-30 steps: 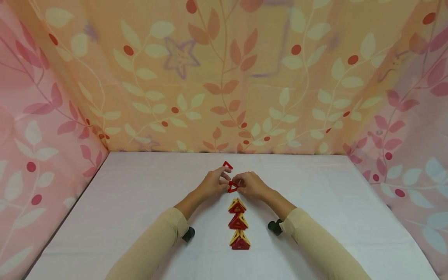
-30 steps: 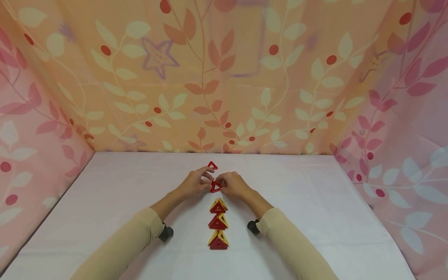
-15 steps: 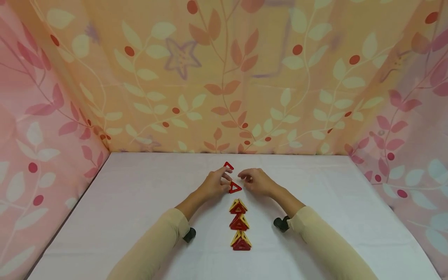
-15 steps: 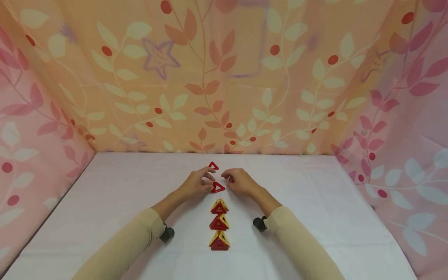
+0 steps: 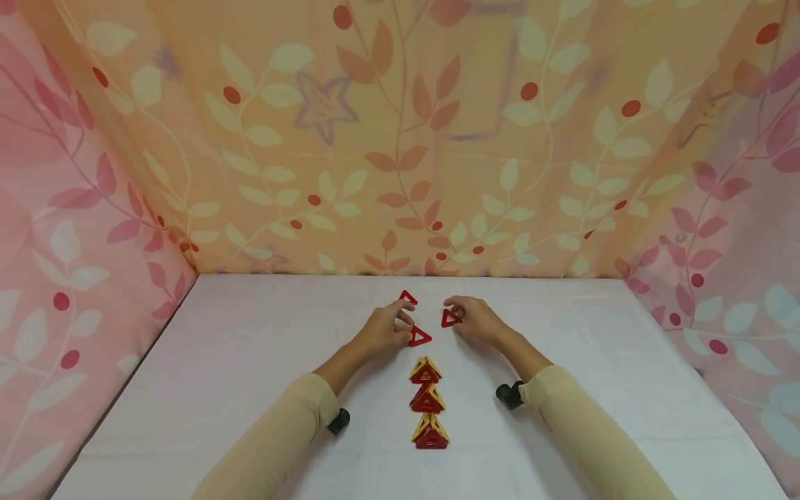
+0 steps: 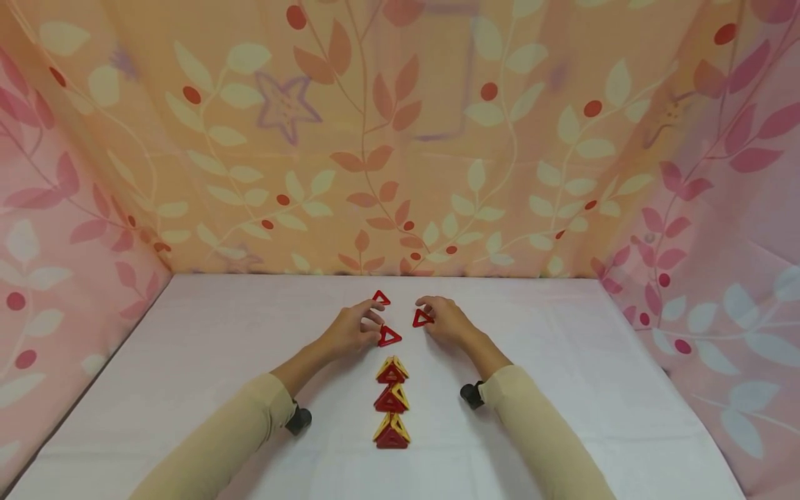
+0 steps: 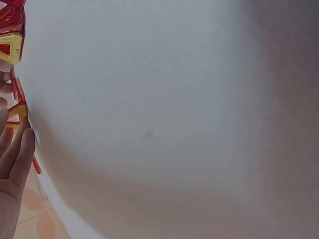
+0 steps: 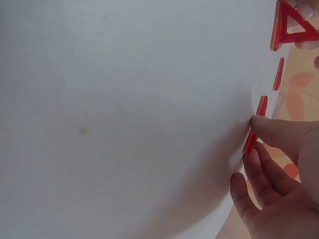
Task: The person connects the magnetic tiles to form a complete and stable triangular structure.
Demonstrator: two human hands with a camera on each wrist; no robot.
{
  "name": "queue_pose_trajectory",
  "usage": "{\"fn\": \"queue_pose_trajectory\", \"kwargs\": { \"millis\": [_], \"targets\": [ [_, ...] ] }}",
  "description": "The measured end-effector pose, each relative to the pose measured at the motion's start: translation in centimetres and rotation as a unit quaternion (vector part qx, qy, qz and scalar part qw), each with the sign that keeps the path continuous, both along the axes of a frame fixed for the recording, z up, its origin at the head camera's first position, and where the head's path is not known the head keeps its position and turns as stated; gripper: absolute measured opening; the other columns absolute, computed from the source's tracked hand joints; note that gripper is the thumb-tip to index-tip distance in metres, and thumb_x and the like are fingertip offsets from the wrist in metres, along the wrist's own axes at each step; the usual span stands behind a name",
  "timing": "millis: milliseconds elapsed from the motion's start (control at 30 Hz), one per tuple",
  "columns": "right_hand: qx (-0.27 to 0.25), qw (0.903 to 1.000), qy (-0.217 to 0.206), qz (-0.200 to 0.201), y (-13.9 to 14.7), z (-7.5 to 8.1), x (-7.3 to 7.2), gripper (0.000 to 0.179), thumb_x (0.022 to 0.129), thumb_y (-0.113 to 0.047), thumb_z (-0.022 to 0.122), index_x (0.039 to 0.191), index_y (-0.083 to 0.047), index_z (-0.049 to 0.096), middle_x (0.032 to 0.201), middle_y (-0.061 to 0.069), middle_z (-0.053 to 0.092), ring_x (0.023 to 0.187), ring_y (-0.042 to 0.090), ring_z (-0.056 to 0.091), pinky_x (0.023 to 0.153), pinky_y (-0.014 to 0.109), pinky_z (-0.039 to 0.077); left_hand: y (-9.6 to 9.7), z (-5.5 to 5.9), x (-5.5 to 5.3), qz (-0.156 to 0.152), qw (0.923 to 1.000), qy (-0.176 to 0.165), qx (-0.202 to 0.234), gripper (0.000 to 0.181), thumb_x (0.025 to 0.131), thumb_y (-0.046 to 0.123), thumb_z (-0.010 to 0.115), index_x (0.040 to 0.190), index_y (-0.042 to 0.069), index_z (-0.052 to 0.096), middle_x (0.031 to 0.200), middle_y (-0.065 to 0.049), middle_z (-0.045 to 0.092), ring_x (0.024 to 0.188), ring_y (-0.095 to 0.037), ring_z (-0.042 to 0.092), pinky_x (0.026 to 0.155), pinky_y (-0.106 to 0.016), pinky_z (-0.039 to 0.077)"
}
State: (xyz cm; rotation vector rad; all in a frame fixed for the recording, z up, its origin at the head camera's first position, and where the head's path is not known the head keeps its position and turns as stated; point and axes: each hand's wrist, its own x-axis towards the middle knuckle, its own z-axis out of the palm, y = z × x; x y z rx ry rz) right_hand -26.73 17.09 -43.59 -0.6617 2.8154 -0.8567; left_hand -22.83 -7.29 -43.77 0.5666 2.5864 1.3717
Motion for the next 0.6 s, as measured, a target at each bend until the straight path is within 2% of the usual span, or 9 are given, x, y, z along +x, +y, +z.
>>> {"fn": "queue_pose_trajectory", "kwargs": {
  "millis": [333,600],
  "targets": [
    [-0.02,0.9996,0.014,0.012,-0.9,-0.2,0.2,0.038,0.084,0.006,0.069,0.121,0.001,0.065,0.107,0.011,0.067,0.094,0.024,0.061,0.088,0.042,0.052,0.1,0.0,0.0,0.005,0.9999,-0.009,0.006,0.044,0.09,-0.001,0.07,0.131,0.003,0.053,0.11,-0.009,0.066,0.104,-0.027,0.068,0.087,-0.036,0.056],
    [-0.025,0.9994,-0.001,0.022,-1.7,-0.3,0.3,0.037,0.084,0.001,0.074,0.121,0.0,0.065,0.104,0.009,0.067,0.09,0.021,0.059,0.085,0.038,0.053,0.2,0.1,0.1,0.009,0.9999,-0.005,0.002,0.045,0.09,-0.002,0.07,0.131,0.002,0.054,0.11,-0.01,0.067,0.103,-0.026,0.069,0.087,-0.035,0.056]
  ]
}}
